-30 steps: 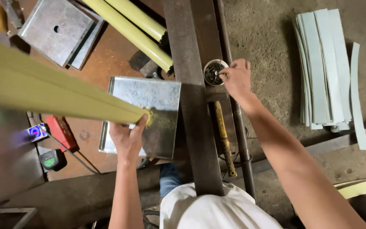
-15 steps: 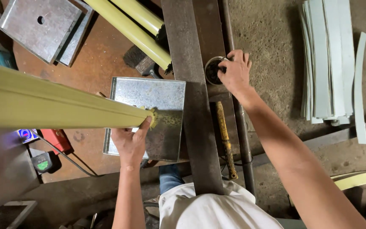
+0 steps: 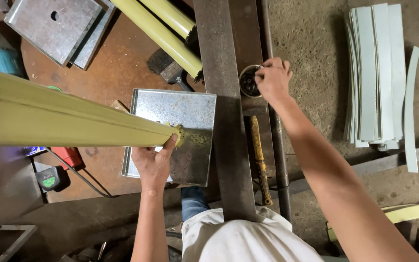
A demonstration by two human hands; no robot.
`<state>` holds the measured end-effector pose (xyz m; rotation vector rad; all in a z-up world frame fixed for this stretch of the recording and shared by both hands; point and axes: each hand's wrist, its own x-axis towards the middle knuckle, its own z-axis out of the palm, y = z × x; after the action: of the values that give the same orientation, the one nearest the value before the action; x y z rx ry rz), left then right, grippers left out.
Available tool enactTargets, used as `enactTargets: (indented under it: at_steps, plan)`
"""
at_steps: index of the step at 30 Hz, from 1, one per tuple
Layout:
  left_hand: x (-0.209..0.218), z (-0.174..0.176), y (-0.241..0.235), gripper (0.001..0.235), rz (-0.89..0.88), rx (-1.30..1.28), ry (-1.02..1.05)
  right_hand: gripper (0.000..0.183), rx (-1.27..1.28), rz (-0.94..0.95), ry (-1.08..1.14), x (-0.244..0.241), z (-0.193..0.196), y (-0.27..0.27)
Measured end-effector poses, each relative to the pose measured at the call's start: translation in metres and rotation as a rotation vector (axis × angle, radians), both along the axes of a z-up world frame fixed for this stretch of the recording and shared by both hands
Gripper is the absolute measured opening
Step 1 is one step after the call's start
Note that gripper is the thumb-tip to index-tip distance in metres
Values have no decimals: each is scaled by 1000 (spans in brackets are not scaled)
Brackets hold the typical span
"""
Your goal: Assembling yellow metal pipes to square bases by drilling holes and hammering nails.
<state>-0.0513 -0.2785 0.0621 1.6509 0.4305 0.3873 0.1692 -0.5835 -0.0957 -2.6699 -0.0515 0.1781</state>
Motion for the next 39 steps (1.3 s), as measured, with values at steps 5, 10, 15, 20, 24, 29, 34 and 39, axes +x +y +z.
enactTargets:
  at_steps: [5, 10, 15, 20, 24, 29, 34, 39]
  plan:
    - [-3, -7, 3, 31, 35, -40, 56, 11, 169, 6, 24, -3, -7, -17]
    - [0, -15, 3, 36, 27, -45, 2, 18, 314, 6, 11, -7, 11, -21]
    - [0, -25, 5, 35, 16, -52, 5, 15, 338, 66, -72, -14, 22, -22]
    - [4, -15, 3, 37, 4, -89, -17, 14, 304, 101, -117, -20, 32, -22]
    - [6, -20, 2, 40, 3, -202, -32, 12, 292, 172, -245, -30, 38, -23]
    - [9, -8, 3, 42, 18, -290, -70, 15, 367, 320, -250, -66, 98, 16]
    - [17, 1, 4, 31, -8, -413, -48, 28, 1197, 14, 472, -121, 113, 60]
    - [29, 21, 5, 27, 26, -581, 2, 24, 880, 247, -55, -156, 144, 98]
